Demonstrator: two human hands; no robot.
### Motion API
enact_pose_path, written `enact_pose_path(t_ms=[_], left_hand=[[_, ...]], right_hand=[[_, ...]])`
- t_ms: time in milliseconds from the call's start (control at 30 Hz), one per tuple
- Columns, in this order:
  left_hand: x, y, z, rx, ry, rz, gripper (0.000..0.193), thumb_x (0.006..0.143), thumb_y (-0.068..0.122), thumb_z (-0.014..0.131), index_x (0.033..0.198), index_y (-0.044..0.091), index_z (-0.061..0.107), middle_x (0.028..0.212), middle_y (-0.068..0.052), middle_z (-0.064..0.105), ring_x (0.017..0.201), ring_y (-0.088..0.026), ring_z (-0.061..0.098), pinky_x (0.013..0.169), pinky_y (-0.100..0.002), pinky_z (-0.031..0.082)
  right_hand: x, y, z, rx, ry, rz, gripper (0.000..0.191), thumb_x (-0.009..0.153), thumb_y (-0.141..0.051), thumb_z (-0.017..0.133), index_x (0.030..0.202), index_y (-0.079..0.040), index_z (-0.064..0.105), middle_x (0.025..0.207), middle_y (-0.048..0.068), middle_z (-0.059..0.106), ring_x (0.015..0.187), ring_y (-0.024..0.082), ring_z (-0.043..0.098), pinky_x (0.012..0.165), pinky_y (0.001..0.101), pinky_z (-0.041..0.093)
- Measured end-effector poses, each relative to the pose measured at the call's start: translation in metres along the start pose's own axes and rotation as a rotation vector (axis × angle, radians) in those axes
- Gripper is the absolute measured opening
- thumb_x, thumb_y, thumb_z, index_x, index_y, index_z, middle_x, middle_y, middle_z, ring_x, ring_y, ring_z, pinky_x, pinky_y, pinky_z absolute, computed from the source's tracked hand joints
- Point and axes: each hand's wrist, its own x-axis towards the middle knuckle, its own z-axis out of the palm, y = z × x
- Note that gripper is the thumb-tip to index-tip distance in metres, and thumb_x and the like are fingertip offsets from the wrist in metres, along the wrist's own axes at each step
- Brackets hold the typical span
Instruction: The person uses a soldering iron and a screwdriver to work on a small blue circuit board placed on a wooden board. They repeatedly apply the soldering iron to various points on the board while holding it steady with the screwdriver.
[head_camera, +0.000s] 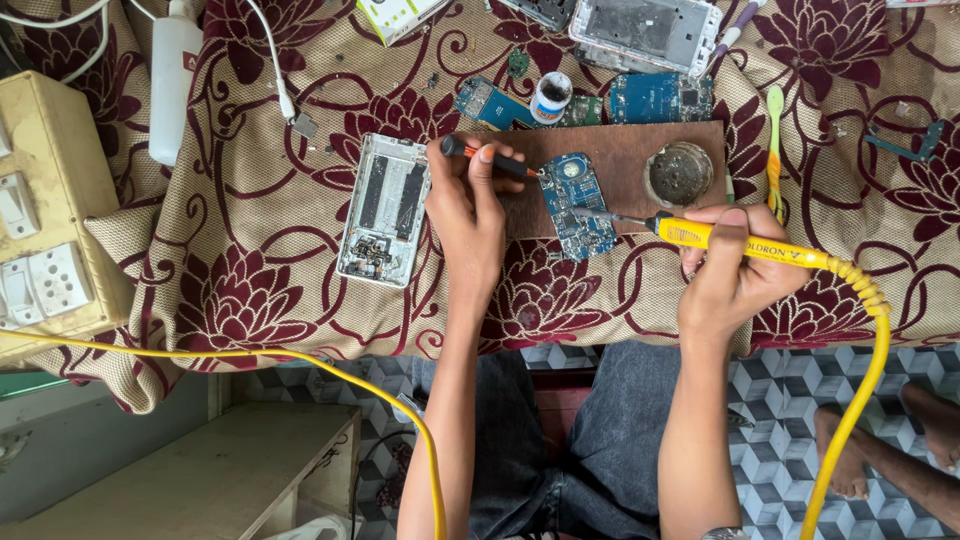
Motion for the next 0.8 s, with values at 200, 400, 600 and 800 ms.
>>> enact_pose_path(t_ms=[200,400,600,800], left_hand=[[0.0005,0.0001,-0.0004,0.018,0.002,-0.005,0.011,0.112,0.012,0.048,0.117,0.002,0.049,0.099,-0.013,0.072,0.093,-0.018,0.077,0.071,-0.028,0.065],[0.0002,0.0003,0.0002,-0.010,0.000,-0.004,0.011,0.113,0.012,0.048,0.117,0.002,0.049,0.099,-0.012,0.071,0.094,-0.018,0.076,0.071,-0.028,0.066],[-0.0002,0.0007,-0.0003,-0.007,0.000,-0.010,0.011,0.113,0.012,0.048,0.117,0.002,0.049,0.099,-0.012,0.071,0.094,-0.018,0.076,0.071,-0.028,0.065],[0.0007,0.0000,-0.0003,0.007,0.004,-0.004,0.012,0.112,0.012,0.049,0.117,0.002,0.048,0.099,-0.012,0.071,0.094,-0.018,0.076,0.071,-0.028,0.066]], right_hand=[[0.0007,0.0005,-0.0032,-0.008,0.017,0.002,0.026,0.112,-0.003,0.053,0.093,0.009,0.065,0.074,0.014,0.065,0.052,0.010,0.053,0.051,0.0229,0.042],[-0.0014,0.0019,-0.0007,0.021,-0.004,0.004,0.026,0.113,-0.004,0.054,0.094,0.009,0.064,0.074,0.014,0.064,0.052,0.010,0.053,0.051,0.0228,0.042],[-0.0013,0.0013,-0.0003,0.009,0.010,0.008,0.026,0.114,-0.005,0.054,0.094,0.009,0.064,0.075,0.013,0.065,0.053,0.010,0.053,0.051,0.0228,0.042],[-0.0017,0.0006,-0.0002,-0.005,0.011,0.001,0.029,0.114,-0.006,0.054,0.092,0.010,0.065,0.073,0.013,0.064,0.052,0.010,0.053,0.050,0.0225,0.042]])
